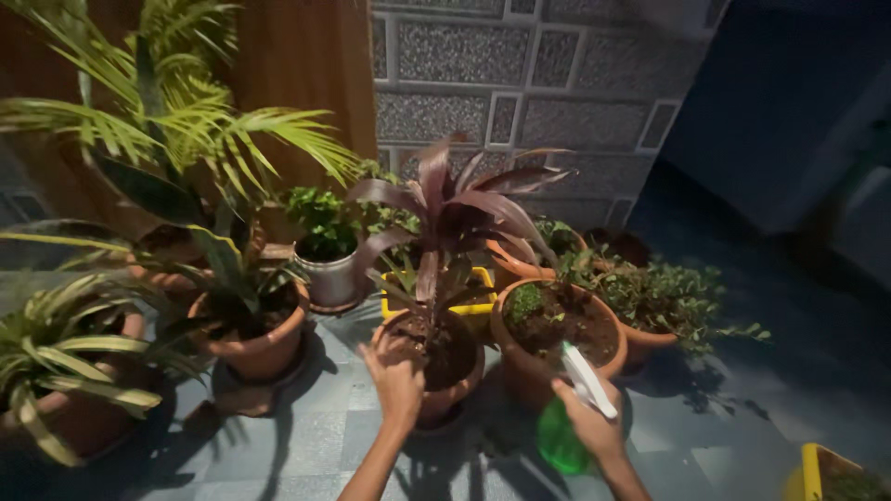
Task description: The person sits on the floor among several potted plants, picking up fallen leaves, rearranging the soil in one pot by hand, and then using a spray bottle to mist the leaves of a plant.
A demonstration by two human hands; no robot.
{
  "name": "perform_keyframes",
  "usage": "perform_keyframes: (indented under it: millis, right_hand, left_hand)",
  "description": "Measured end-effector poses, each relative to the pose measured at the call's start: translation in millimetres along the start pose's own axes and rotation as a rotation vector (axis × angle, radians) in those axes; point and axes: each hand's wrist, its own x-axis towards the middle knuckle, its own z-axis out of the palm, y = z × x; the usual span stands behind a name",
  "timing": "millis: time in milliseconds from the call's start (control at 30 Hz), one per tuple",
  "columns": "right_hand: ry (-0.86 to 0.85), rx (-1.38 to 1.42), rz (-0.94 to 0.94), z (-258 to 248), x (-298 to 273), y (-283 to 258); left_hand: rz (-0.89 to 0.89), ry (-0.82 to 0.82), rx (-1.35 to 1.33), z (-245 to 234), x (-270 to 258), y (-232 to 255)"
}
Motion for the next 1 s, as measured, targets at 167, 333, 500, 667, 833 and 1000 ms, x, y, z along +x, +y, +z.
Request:
perform_keyframes:
  millis: [167, 333, 500, 667, 833, 1000]
  right_hand:
    - [-0.082, 0.270, -0.177, 47, 28, -87]
    - [0.033, 0.226, -0.257, 76, 43, -120]
    - [0.134, 0.098, -0.177, 90, 53, -114]
    - [0.035, 0.101, -0.109, 97, 64, -93]
    - [-0.393, 0.287, -0.209, 68, 71, -94]
    - [-0.335, -0.072, -0.326, 47, 55, -139]
  left_hand:
    - [0.041, 0.288, -0.218, -37, 23, 29]
    - [0.171, -0.115, -0.335, -62, 35, 29]
    - [0.547, -0.561, -1.077, -96, -3, 64]
    - [0.178, -0.484, -0.956, -109, -25, 95]
    - [0.188, -0.467, -1.065, -107, -34, 93]
    - [0.239, -0.402, -1.064, -115, -44, 108]
